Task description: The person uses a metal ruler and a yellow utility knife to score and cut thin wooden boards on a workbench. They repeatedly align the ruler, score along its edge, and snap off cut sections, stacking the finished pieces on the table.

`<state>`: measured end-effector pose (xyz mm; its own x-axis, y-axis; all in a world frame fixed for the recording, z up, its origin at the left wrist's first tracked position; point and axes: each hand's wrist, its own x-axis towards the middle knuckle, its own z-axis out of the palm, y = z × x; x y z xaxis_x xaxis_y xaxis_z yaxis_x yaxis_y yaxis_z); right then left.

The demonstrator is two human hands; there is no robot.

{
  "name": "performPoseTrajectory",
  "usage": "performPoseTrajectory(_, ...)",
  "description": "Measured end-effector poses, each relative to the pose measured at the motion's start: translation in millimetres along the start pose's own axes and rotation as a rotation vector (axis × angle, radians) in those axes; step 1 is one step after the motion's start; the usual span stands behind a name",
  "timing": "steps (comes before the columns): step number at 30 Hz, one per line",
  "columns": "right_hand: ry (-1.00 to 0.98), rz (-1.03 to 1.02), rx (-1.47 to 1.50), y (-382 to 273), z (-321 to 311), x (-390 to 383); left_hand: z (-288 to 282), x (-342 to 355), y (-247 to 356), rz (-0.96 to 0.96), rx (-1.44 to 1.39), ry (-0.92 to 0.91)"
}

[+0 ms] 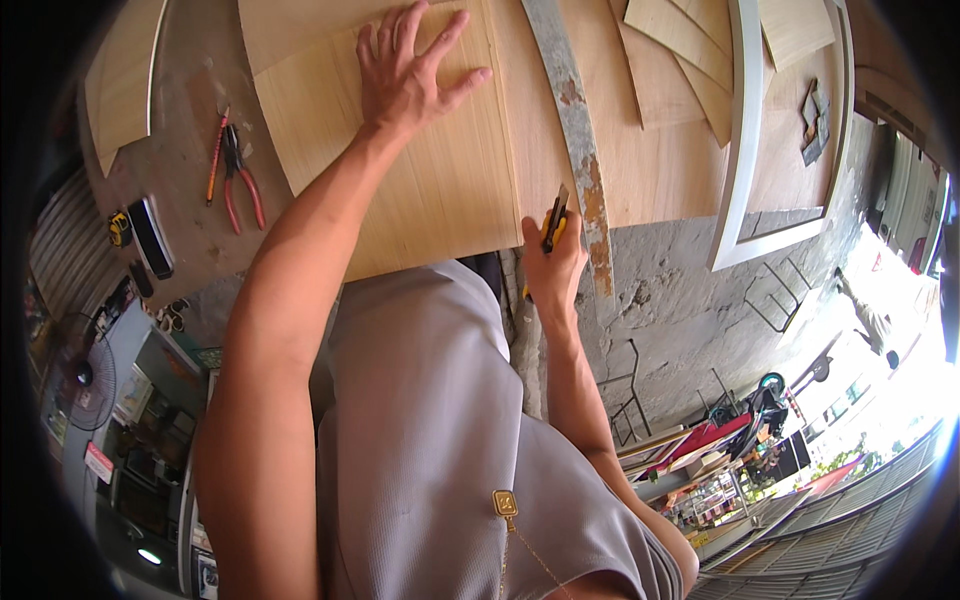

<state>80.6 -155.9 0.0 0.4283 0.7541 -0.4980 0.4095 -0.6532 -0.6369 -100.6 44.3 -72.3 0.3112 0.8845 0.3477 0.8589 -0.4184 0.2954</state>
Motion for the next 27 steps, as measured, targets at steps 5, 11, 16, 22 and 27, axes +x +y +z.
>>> performPoseTrajectory(5, -0.092, -0.231, -0.08, -76.5, 8.4, 80.8, 3.7, -2.6, -0.3, -0.027, 0.081, -0.034)
performPoseTrajectory(11, -0.163, -0.414, -0.204, -128.6, 42.3, 151.8, 4.0, -4.7, 1.2, -0.11, 0.043, -0.093)
performPoseTrajectory(16, -0.221, -0.391, -0.256, -135.1, 50.7, 159.5, 1.7, -5.0, 2.6, -0.138, 0.021, -0.115)
performPoseTrajectory(22, -0.243, -0.346, -0.305, -147.6, 50.1, 159.5, 1.0, -4.9, 2.0, -0.141, 0.012, -0.12)
performPoseTrajectory(27, -0.264, -0.346, -0.383, -154.4, 49.6, 162.3, 1.3, -4.8, 2.1, -0.145, 0.037, -0.13)
